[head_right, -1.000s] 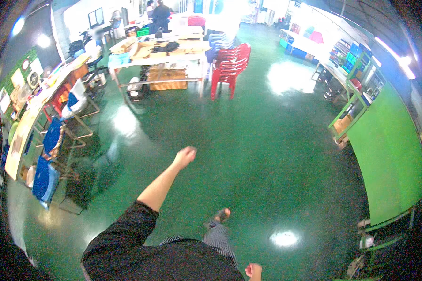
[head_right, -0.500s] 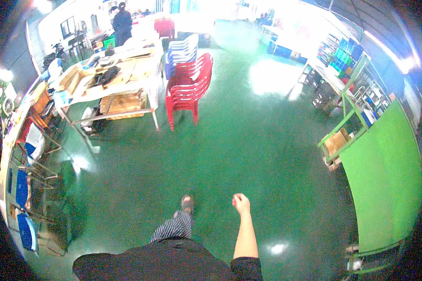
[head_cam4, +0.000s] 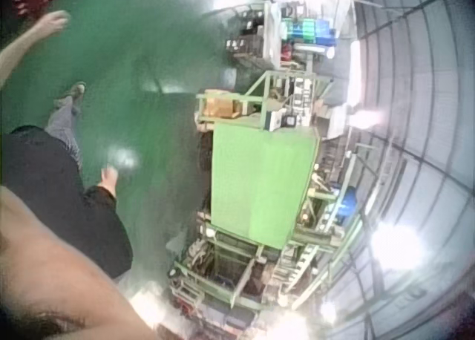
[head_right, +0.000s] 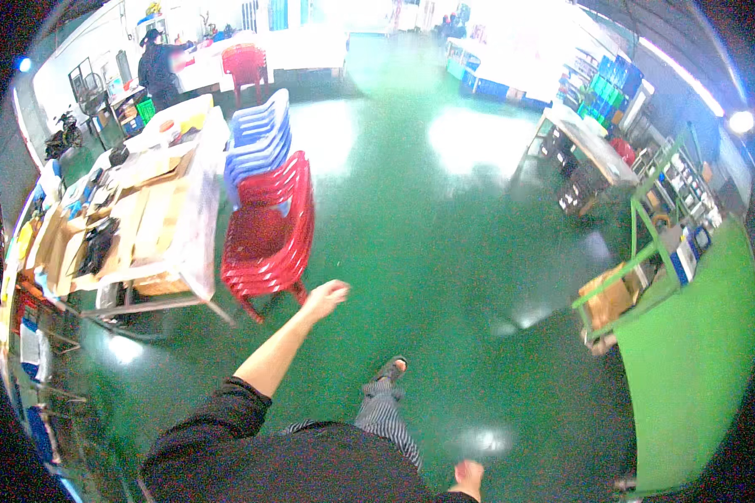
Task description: The person picks up a basket of small black plastic parts, pours them into a clear plastic bag, and ties the bag closed. The person then places the sealed bag into a larger bin and moves a pink tray of similar parts across a warehouse floor to a weighing station.
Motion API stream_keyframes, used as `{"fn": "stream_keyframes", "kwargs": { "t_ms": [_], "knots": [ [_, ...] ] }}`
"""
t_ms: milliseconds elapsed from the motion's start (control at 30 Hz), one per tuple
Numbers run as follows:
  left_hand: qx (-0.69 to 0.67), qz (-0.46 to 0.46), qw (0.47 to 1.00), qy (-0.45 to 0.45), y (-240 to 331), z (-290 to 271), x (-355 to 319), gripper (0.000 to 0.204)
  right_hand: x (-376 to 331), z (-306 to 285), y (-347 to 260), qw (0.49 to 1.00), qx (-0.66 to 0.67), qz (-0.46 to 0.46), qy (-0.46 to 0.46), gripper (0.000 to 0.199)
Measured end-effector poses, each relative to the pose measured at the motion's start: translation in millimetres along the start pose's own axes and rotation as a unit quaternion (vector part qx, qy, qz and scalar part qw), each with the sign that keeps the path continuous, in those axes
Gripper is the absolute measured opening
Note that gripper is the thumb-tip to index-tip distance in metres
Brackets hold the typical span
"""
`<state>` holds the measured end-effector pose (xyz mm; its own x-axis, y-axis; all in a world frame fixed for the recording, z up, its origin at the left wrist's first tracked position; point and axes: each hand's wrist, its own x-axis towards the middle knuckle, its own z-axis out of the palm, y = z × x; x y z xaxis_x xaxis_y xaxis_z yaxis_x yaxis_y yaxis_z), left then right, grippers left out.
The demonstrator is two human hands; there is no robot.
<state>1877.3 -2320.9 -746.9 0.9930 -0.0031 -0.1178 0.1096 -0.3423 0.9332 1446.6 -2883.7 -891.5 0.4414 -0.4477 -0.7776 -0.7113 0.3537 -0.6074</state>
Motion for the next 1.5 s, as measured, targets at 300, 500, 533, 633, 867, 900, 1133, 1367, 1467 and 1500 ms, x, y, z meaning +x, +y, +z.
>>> {"fn": "stream_keyframes", "kwargs": {
  "t_ms": [300, 500, 533, 633, 867, 900, 1133, 1367, 1467, 1500],
  "knots": [
    [0.095, 0.555, 0.786, -0.256, 375, -60, -107, 0.039, 164, 194, -269, 0.986, -0.058, -0.107, -0.114, 0.017],
    [0.145, 0.497, 0.845, -0.133, 371, -73, -53, 0.034, 120, 452, -499, 0.876, -0.237, -0.359, -0.219, 0.014],
    [0.152, 0.479, 0.854, -0.134, 366, -75, -40, 0.034, 109, 472, -514, 0.859, -0.235, -0.394, -0.226, 0.014],
    [0.151, 0.461, 0.868, -0.109, 363, -83, 2, 0.035, 161, 469, -497, 0.847, -0.228, -0.388, -0.284, 0.014],
    [0.08, 0.485, 0.866, -0.096, 382, -97, 122, 0.035, 183, 296, -398, 0.935, -0.321, 0.046, -0.142, 0.032],
    [0.053, 0.467, 0.879, -0.077, 377, -96, 137, 0.032, 190, 296, -402, 0.934, -0.329, 0.068, -0.122, 0.032],
    [0.024, 0.248, 0.965, -0.075, 298, -95, 222, 0.023, 281, 397, -494, 0.908, -0.401, 0.07, -0.097, 0.029],
    [0.021, 0.174, 0.968, 0.182, 296, -154, 246, 0.019, 364, 764, -751, 0.795, -0.331, -0.447, -0.242, 0.023],
    [-0.06, 0.089, 0.945, 0.309, 267, -163, 257, 0.015, 201, 950, -818, 0.671, -0.381, -0.552, -0.316, 0.019],
    [-0.092, 0.057, 0.93, 0.351, 258, -167, 259, 0.015, 144, 991, -812, 0.663, -0.343, -0.546, -0.381, 0.016]
  ]
}}
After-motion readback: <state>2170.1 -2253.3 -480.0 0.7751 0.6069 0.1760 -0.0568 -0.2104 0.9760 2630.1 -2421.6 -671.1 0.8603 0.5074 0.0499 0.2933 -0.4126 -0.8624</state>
